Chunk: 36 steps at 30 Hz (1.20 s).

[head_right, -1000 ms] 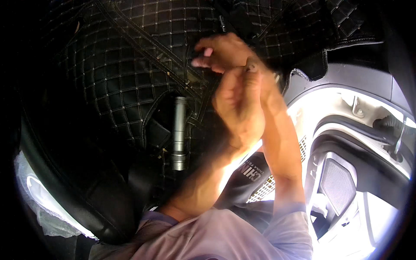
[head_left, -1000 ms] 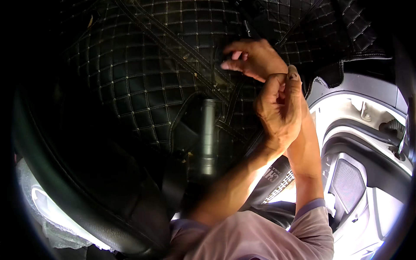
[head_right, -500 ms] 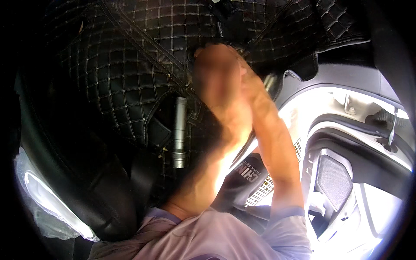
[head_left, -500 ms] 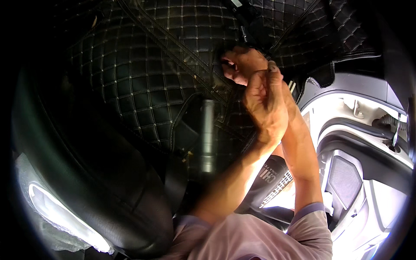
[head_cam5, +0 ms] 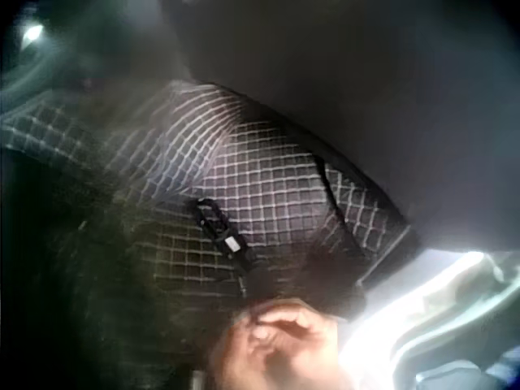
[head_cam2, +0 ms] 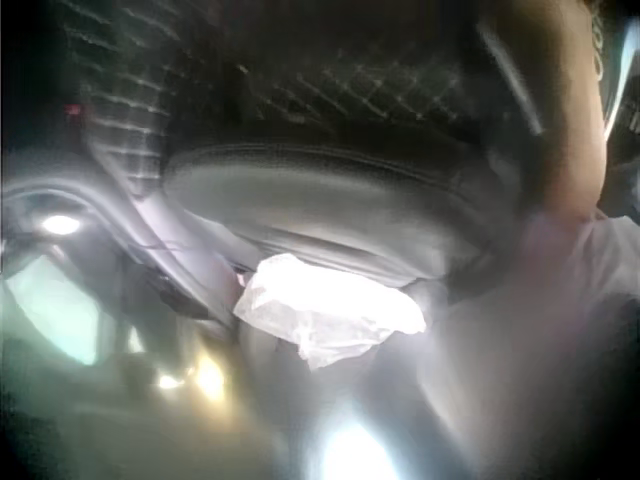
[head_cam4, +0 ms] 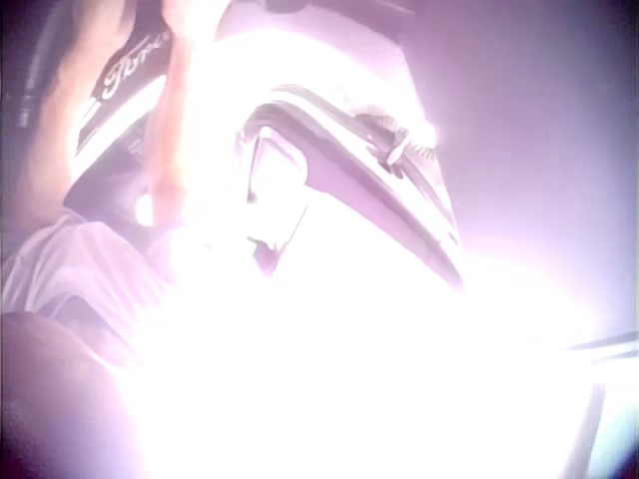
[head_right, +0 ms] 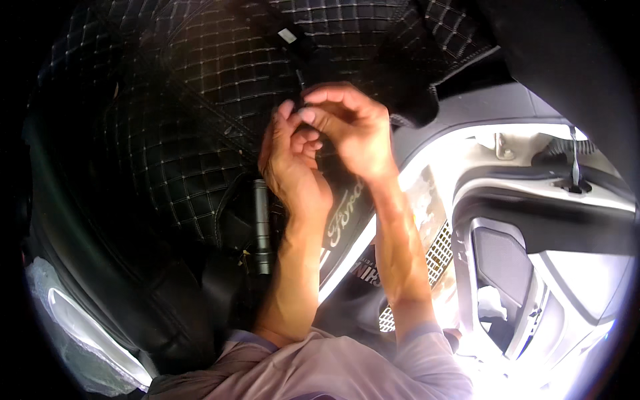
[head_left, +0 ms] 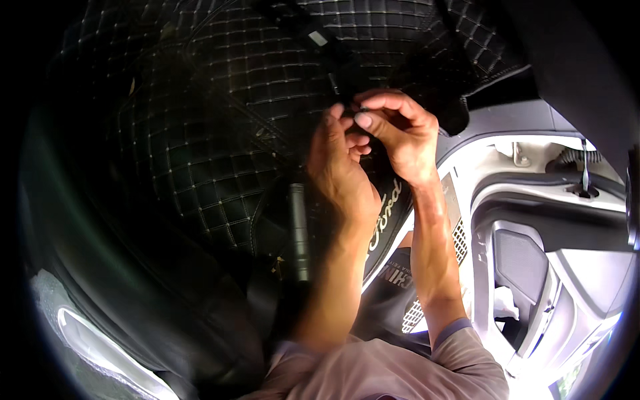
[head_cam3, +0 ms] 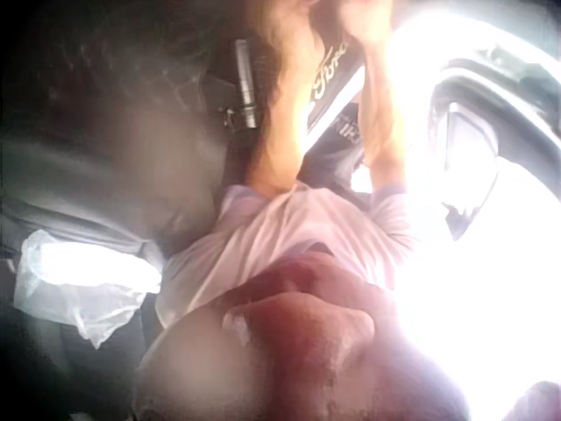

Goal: The person selects socket bits from a tool kit, attaches them to a screwdriver handle, and unscrews fasteners from the car door panel. The person then removes the screws and unfastens the interior door handle by hand.

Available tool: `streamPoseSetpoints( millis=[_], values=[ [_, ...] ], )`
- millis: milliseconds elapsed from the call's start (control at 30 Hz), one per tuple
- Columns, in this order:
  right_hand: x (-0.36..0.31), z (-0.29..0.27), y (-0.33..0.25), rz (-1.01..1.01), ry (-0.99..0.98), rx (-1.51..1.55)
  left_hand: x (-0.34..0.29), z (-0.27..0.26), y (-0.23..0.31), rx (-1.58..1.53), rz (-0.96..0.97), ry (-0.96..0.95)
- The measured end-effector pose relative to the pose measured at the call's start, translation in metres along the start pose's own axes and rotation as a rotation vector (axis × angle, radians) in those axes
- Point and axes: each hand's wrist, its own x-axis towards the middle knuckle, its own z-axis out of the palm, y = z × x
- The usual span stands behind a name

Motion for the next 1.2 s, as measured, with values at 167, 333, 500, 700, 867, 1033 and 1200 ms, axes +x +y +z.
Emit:
streamPoseSetpoints(
  millis=[167, 333, 500, 700, 867, 1033, 1200],
  values=[
    [-0.02, -0.015, -0.028, -0.259, 0.092, -0.289, -0.011, 0.008, -0.009, -0.167, -0.191, -0.369],
    [-0.027, -0.023, -0.032, -0.424, 0.136, -0.42, -0.011, 0.005, -0.011, -0.303, -0.256, -0.581],
    [-0.039, -0.023, -0.033, -0.378, 0.212, -0.423, -0.014, 0.006, -0.013, -0.315, -0.254, -0.587],
    [-0.053, -0.021, -0.042, -0.289, 0.192, -0.342, -0.013, 0.003, -0.019, -0.36, -0.255, -0.593],
    [-0.061, -0.018, -0.045, -0.316, 0.189, -0.311, -0.017, 0.004, -0.018, -0.333, -0.237, -0.634],
    [-0.064, -0.02, -0.049, -0.341, 0.214, -0.322, -0.021, 0.009, -0.017, -0.34, -0.236, -0.687],
    [-0.067, -0.017, -0.048, -0.311, 0.241, -0.297, -0.022, 0.007, -0.017, -0.298, -0.211, -0.675]
  ],
)
